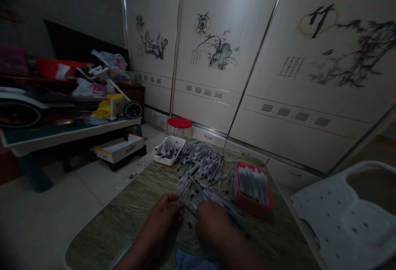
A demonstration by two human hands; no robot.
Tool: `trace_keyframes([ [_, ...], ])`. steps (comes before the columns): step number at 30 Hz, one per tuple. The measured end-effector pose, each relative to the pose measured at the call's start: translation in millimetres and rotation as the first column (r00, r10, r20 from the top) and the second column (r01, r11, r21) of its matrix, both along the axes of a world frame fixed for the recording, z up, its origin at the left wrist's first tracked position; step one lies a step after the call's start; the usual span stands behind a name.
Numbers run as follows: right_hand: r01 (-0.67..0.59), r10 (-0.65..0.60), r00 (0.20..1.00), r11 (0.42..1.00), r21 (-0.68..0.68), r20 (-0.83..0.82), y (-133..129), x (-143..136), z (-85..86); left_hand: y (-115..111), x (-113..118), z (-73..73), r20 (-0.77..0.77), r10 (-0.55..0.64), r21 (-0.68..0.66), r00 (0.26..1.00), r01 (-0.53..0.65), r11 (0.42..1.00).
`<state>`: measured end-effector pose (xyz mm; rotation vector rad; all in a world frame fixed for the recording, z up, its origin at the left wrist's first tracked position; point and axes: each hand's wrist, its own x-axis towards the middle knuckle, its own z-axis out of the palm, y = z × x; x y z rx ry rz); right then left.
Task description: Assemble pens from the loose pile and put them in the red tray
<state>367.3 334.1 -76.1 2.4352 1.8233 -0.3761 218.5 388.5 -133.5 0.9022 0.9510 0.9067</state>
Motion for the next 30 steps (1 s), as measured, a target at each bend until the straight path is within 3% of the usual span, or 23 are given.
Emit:
trace_keyframes([
  [7,-0.077,0.077,0.997,0.995,0.059,0.005,-12.0,10.0,1.1,-5.0,-0.7,4.6,0.021,0.012,-0.009,1.0,-0.012,1.0],
  [16,-0.112,0.127,0.99,0.972,0.209,-0.059,-34.5,-0.5,18.1,-10.1,-0.2,16.6,0.137,-0.115,-0.033,0.984,0.12,0.992],
  [19,-0.04,0.096,0.981,0.948,0.315,-0.167,-46.4,3.8,11.6,-11.4,-2.4,23.7,0.197,-0.111,-0.062,0.974,0.125,0.99],
  [21,0.022,0.119,0.939,0.916,0.401,-0.324,-55.6,7.2,2.5,-13.7,-4.1,28.8,0.23,-0.115,-0.083,0.966,0.138,0.987],
  [24,0.237,0.108,0.784,0.858,0.456,-0.611,-68.8,8.2,-11.8,-19.9,-4.3,34.4,0.252,-0.153,-0.105,0.955,0.184,0.977],
  [27,0.553,-0.006,0.474,0.78,0.293,-0.88,-79.5,8.5,-18.7,-26.5,-0.3,34.7,0.256,-0.221,-0.096,0.941,0.252,0.963],
  [29,0.705,-0.024,0.261,0.688,0.173,-0.965,-85.7,12.7,-19.0,-29.0,2.8,31.8,0.209,-0.266,-0.051,0.941,0.282,0.958],
  [30,0.757,-0.009,0.19,0.638,0.141,-0.982,-89.0,16.4,-18.5,-29.6,3.7,30.1,0.16,-0.281,-0.011,0.946,0.286,0.958],
])
